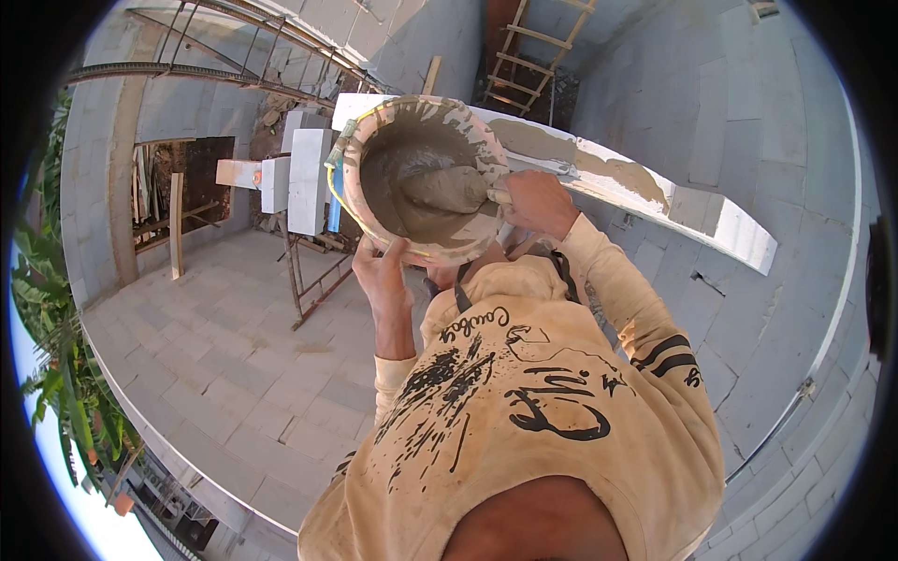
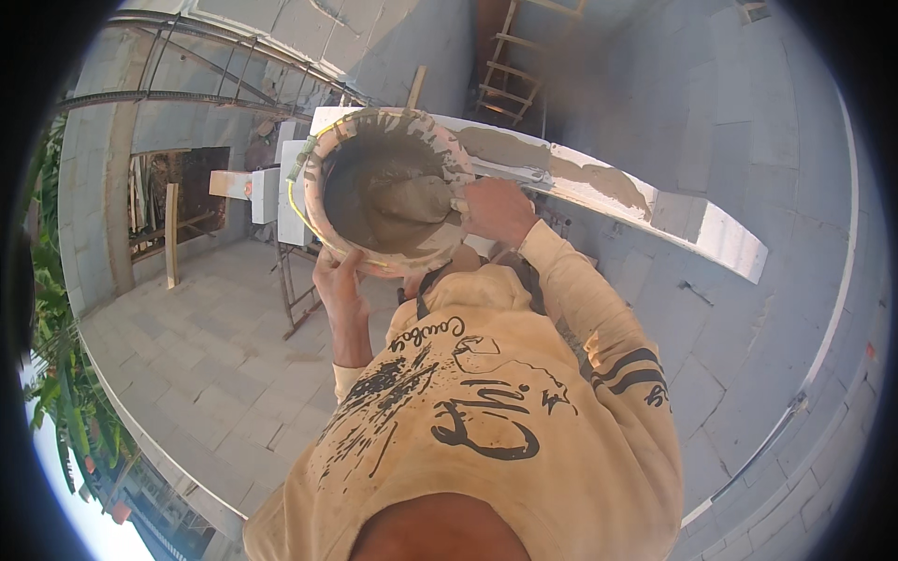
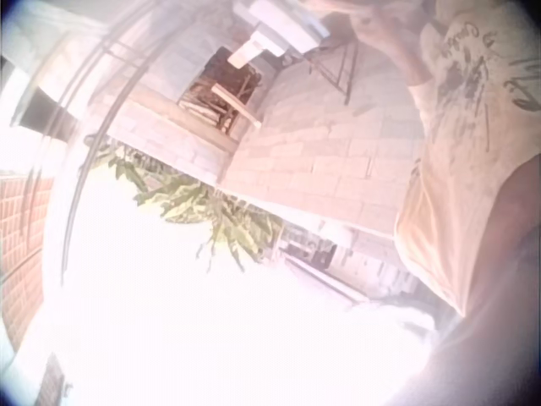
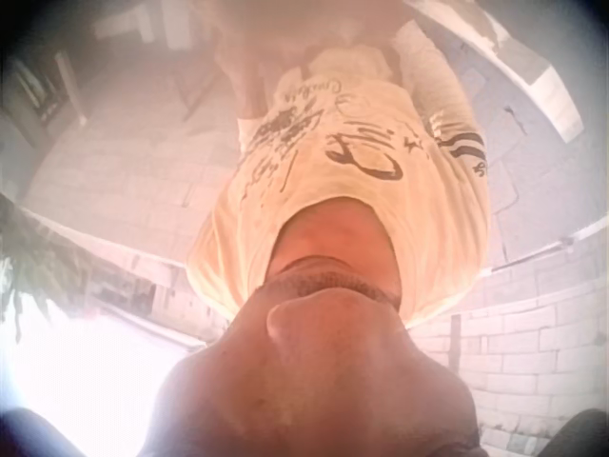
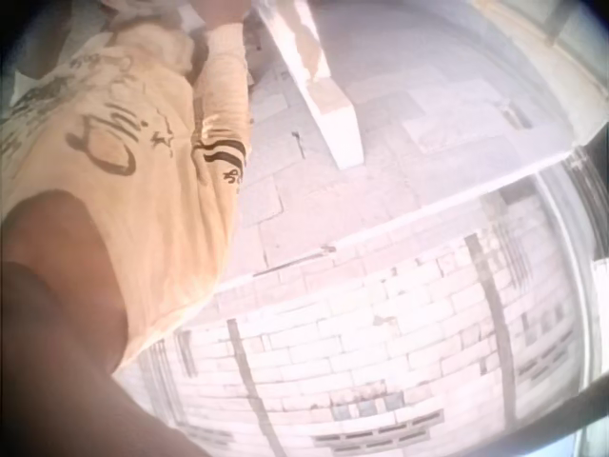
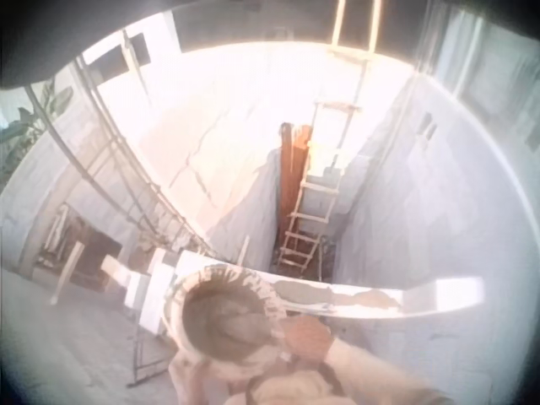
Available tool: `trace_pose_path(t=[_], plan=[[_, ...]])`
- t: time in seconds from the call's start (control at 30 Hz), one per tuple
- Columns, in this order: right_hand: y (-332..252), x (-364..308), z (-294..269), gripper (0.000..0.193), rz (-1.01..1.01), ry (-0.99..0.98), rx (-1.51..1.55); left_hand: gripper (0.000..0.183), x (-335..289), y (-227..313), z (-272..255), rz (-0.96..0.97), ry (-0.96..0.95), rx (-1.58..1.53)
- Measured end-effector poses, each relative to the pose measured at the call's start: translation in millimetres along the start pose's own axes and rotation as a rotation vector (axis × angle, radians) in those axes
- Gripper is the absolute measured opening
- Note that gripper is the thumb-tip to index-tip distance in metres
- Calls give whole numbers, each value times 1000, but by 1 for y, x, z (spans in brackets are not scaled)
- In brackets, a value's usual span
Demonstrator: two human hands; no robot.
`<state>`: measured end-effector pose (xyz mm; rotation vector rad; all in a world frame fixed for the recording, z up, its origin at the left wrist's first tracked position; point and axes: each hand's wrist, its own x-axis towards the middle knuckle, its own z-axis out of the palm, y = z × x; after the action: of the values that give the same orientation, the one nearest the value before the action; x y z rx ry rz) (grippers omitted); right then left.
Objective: The person applies adhesive to a white styrofoam panel using a trowel, positions the panel on a scaffold, taps it with a hammer, measures it with a tape measure, and cuts it with a hand saw.
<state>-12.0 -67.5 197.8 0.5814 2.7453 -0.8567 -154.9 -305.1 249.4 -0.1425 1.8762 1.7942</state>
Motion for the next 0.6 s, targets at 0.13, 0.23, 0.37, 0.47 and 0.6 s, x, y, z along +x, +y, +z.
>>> trace_pose_path(t=[0.13, 0.23, 0.37, 0.47, 0.6], plan=[[14, -45, -1, 36, 109, 154, 178, 21, 2, 15, 4, -23, -63, 9], [9, -73, -7, 38, 174, 238, 321, 20, 2, 23, 11, -53, -113, 18], [9, -109, -13, 41, 275, 344, 385, 21, 2, 33, 29, -31, -212, 81], [13, -141, -13, 38, 295, 521, 465, 23, -6, 42, 54, -70, -216, 71], [12, -191, -24, 38, 429, 641, 523, 25, -5, 39, 69, -74, -280, 60]])
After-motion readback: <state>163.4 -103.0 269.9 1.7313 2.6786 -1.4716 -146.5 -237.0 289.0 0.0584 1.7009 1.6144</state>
